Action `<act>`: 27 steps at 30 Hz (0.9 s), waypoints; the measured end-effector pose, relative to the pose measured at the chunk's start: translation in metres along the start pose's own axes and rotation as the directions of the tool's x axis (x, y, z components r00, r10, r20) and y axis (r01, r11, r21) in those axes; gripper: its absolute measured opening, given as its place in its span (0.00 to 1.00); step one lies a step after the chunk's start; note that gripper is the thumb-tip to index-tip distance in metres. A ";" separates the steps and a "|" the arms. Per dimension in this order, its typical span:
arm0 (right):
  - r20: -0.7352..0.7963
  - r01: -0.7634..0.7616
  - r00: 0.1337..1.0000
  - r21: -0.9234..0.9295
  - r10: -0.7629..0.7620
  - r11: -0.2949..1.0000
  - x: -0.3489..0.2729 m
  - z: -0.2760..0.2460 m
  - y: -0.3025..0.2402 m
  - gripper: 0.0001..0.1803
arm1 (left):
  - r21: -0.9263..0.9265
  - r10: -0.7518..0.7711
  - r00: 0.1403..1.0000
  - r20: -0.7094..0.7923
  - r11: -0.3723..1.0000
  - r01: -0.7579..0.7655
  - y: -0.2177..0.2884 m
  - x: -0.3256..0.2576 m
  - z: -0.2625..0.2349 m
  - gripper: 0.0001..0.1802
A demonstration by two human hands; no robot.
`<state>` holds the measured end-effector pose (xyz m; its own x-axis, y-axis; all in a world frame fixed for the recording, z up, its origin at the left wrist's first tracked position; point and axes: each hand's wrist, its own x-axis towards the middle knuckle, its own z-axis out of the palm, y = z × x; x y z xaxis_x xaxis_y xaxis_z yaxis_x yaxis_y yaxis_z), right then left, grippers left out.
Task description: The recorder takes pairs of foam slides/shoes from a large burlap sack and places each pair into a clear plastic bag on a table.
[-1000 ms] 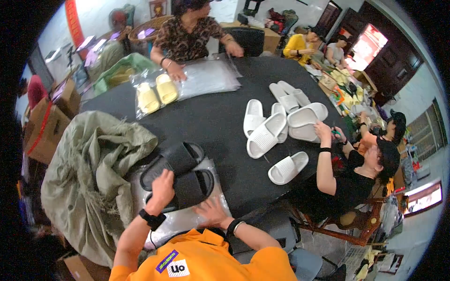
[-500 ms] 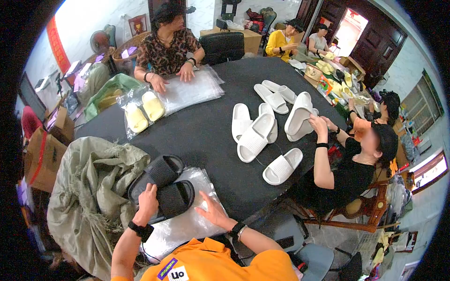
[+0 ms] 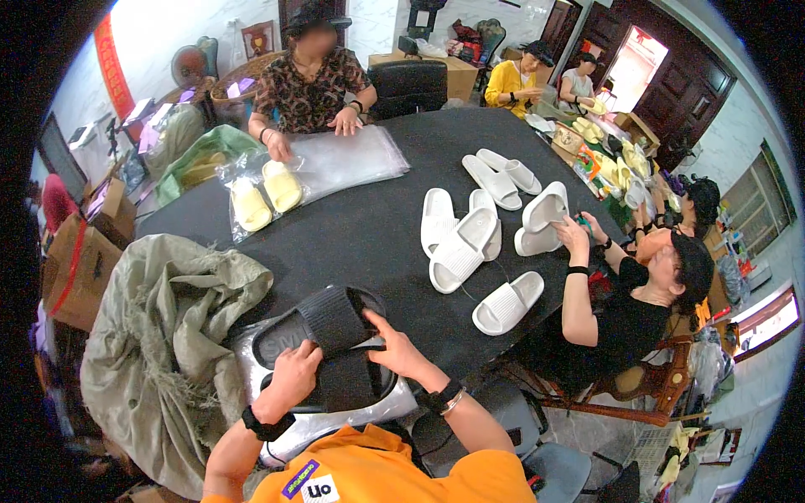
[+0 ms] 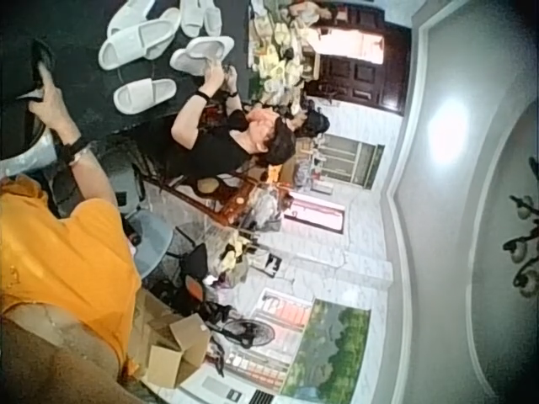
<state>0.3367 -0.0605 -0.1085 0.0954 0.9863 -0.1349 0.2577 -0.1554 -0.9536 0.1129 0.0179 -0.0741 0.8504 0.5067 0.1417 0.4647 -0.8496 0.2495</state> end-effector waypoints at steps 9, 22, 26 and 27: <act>-0.207 0.115 0.971 -0.044 -0.122 0.992 -0.004 -0.039 0.023 0.14 | -0.366 -0.175 0.941 -0.290 0.929 0.060 -0.003 -0.004 -0.005 0.21; -0.314 -0.159 0.926 0.175 0.208 0.972 -0.001 -0.084 0.030 0.39 | -0.470 -0.342 0.939 0.039 0.823 0.319 -0.023 -0.064 0.042 0.12; -0.136 -0.324 0.940 -0.067 0.313 0.944 -0.009 -0.026 0.062 0.37 | -0.311 -0.448 0.885 -0.125 0.865 0.394 -0.047 -0.094 0.059 0.14; -0.117 -0.320 0.944 -0.107 0.308 0.941 -0.012 -0.013 0.071 0.38 | -0.253 -0.516 0.837 -0.185 0.848 0.466 -0.055 -0.108 0.061 0.15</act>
<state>0.3669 -0.0841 -0.1713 0.2814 0.8770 -0.3894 0.3155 -0.4678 -0.8256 0.0110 0.0006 -0.1618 0.4260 0.8891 0.1674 0.7280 -0.4468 0.5200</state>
